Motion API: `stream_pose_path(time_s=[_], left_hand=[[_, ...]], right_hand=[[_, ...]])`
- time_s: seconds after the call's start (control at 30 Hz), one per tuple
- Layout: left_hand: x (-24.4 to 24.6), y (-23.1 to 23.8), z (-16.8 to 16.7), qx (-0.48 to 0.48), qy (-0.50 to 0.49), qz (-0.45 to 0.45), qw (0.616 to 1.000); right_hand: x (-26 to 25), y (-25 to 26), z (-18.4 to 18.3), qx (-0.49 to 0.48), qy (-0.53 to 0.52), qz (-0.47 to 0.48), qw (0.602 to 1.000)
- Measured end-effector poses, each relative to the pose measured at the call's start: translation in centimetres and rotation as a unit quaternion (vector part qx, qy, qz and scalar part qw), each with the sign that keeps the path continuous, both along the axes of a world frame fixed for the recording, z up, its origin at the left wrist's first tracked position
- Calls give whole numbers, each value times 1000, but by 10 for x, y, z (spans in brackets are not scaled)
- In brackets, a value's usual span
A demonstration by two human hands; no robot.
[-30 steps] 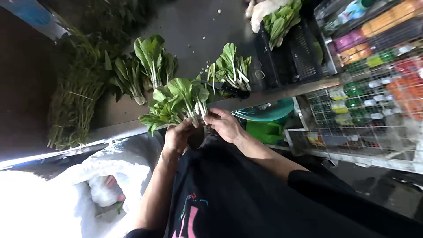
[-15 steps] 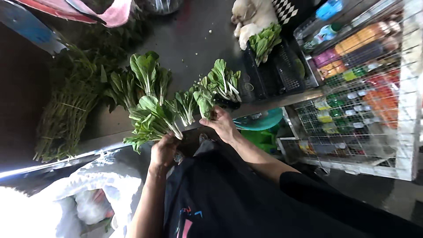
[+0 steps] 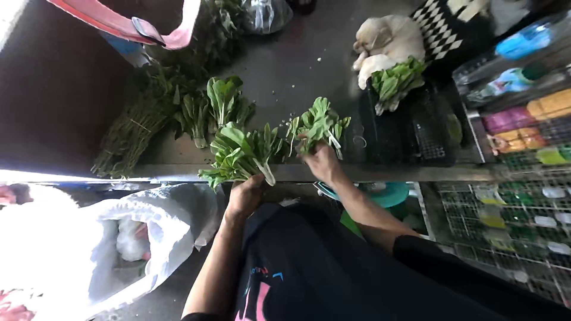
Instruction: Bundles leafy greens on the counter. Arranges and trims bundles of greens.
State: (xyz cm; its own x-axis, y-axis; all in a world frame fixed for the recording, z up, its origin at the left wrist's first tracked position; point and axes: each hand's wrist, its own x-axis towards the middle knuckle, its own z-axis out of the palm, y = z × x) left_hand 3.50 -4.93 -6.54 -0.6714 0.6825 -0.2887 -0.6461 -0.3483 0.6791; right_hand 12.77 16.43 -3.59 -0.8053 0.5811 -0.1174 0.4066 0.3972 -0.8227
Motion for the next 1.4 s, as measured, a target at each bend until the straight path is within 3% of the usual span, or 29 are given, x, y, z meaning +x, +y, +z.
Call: stream_pose_path(time_s=[0.07, 0.13, 0.17, 0.23, 0.3, 0.37, 0.4, 0.53, 0.63, 0.83, 1.03, 1.23, 1.33, 1.4], left_hand=[[11, 12, 4, 9, 34, -2, 999], [24, 24, 7, -5, 69, -8, 998], [30, 30, 9, -18, 81, -13, 996], [42, 42, 11, -52, 99, -21, 994], [53, 54, 11, -94, 123, -39, 987], [64, 67, 8, -107, 141, -46, 983], [69, 72, 6, -115, 138, -38, 983], [87, 87, 6, -224, 107, 7, 969], [100, 103, 10, -363, 113, 13, 925], [113, 134, -2, -278, 78, 82, 954], [119, 163, 1, -99, -19, 79, 992], [130, 203, 34, -100, -13, 38, 994], [111, 213, 38, -139, 40, 63, 987], [93, 220, 41, -170, 86, 60, 980]], right_hand=[[4, 40, 10, 71, -150, -5, 986], [17, 75, 19, 95, -306, 58, 945], [25, 85, 22, 97, -335, 84, 933], [41, 87, 34, 45, -270, 131, 953], [53, 72, 36, -85, -132, 173, 972], [58, 53, 24, -222, -49, 176, 958], [60, 46, 16, -240, -29, 155, 958], [75, 37, -4, -211, 38, 80, 974], [89, 43, -11, -163, 37, 56, 984], [111, 62, -22, -117, 81, -1, 990], [139, 66, -22, -157, 303, -64, 938], [160, 85, 3, -122, 363, -199, 902], [180, 124, 27, -47, 387, -238, 889], [187, 153, 40, 35, 353, -218, 909]])
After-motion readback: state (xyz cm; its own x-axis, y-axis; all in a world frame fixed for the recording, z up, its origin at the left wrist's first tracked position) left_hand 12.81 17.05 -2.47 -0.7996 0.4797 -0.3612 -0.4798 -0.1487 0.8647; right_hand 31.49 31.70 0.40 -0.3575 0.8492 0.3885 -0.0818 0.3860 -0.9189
